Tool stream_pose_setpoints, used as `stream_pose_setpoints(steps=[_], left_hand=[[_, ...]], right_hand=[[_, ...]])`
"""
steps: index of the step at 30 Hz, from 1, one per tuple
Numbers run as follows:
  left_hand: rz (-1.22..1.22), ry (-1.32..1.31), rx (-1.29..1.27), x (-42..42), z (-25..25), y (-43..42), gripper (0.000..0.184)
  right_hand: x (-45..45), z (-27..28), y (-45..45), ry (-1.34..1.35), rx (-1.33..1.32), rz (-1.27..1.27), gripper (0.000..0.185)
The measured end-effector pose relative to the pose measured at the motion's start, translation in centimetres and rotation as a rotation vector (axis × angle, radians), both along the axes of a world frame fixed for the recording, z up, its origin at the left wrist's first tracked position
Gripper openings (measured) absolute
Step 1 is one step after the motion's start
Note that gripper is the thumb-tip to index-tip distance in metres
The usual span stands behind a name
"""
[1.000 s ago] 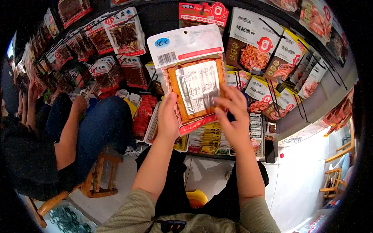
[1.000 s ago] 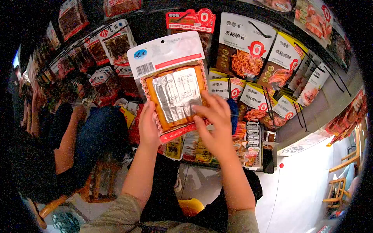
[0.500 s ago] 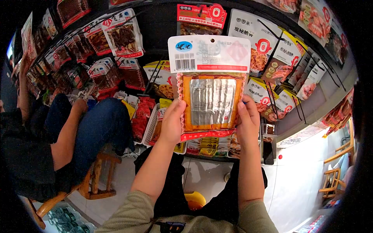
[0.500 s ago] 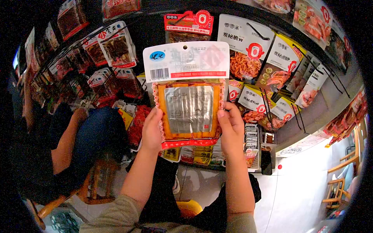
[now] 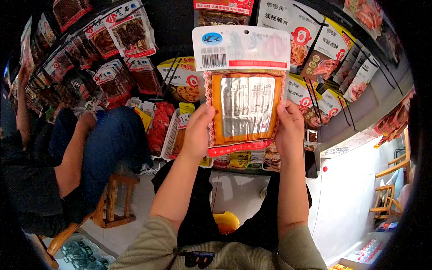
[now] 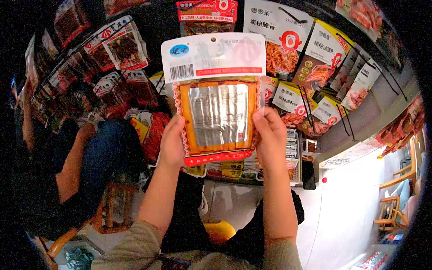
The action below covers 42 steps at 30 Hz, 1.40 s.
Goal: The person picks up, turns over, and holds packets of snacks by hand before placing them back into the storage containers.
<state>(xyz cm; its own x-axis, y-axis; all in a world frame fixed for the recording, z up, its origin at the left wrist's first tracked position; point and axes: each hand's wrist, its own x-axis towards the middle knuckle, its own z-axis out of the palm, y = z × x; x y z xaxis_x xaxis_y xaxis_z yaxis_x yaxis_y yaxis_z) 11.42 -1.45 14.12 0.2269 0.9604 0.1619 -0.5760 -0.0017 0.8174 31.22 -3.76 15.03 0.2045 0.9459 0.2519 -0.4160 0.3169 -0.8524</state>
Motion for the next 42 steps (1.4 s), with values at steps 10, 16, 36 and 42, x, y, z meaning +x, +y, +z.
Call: stream_pose_setpoints(steps=[10, 16, 36, 42], left_hand=[[-0.016, -0.089, -0.033, -0.3, 0.6, 0.0, 0.029], [-0.017, -0.093, 0.006, -0.7, 0.1, 0.2, 0.029], [0.015, -0.049, 0.003, -0.6, -0.4, 0.6, 0.029], [0.012, 0.027, 0.092, -0.9, -0.4, 0.2, 0.033]], right_hand=[[-0.1, 0.5, -0.5, 0.029, -0.049, 0.026, 0.011], [0.3, 0.1, -0.6, 0.044, -0.046, 0.099, 0.01], [0.6, 0.0, -0.4, 0.057, -0.077, 0.123, 0.012], [0.7, -0.3, -0.3, 0.018, -0.065, 0.102, 0.015]])
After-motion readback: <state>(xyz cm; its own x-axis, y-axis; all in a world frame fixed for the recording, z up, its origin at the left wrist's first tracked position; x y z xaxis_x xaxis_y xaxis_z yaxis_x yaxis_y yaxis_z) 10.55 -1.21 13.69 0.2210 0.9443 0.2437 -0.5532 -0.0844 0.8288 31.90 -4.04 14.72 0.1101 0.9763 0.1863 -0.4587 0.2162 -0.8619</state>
